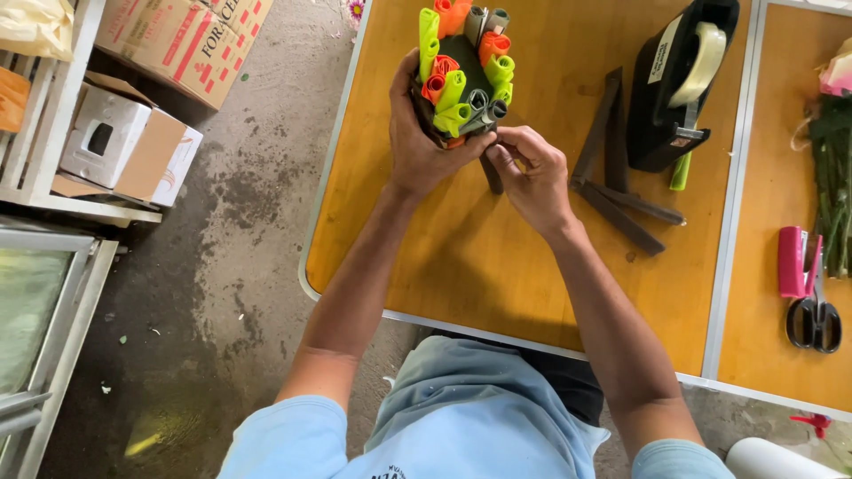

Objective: The person arranges a bouquet of artificial flowers on a wooden table. They adjust the stems and colorful rolled paper wrappers, then secure the arrangement using clear tape from a dispenser. The person continues to refine the bouquet's shape and secure the wrapping before placing it upright on the table.

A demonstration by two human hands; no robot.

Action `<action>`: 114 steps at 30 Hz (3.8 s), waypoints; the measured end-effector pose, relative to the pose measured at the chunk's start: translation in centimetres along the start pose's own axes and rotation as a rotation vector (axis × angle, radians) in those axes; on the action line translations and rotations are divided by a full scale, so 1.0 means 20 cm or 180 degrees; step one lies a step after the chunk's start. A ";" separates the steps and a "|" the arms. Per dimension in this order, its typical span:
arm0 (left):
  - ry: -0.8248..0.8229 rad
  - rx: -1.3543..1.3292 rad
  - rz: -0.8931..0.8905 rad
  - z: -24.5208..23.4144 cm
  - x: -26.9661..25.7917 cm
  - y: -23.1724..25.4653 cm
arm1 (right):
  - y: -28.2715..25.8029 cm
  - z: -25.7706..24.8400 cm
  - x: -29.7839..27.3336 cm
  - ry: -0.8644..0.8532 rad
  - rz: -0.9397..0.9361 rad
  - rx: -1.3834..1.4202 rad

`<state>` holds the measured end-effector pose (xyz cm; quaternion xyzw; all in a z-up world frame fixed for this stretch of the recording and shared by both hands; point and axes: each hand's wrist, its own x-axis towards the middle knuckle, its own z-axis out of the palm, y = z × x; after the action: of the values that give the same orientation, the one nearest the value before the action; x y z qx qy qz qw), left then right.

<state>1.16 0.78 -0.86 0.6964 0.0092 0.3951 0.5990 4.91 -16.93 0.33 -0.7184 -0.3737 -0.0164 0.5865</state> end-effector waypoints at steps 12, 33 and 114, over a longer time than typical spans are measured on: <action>0.0526 -0.0879 0.0081 -0.07 0.12 0.09 | 0.01 0.02 0.01 -0.0261 0.0171 0.0143; 0.0484 -0.0245 0.0212 -0.02 0.03 -0.02 | 0.21 0.01 -0.13 -0.0455 0.0315 -0.0870; -0.1280 -0.2924 -0.1117 0.12 -0.11 -0.07 | -0.24 -0.17 0.02 0.0104 -0.0429 -0.0717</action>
<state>1.61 -1.93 -3.17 0.4123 -0.1634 0.1109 0.8894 3.92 -19.47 5.49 -0.7526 -0.4073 -0.1093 0.5056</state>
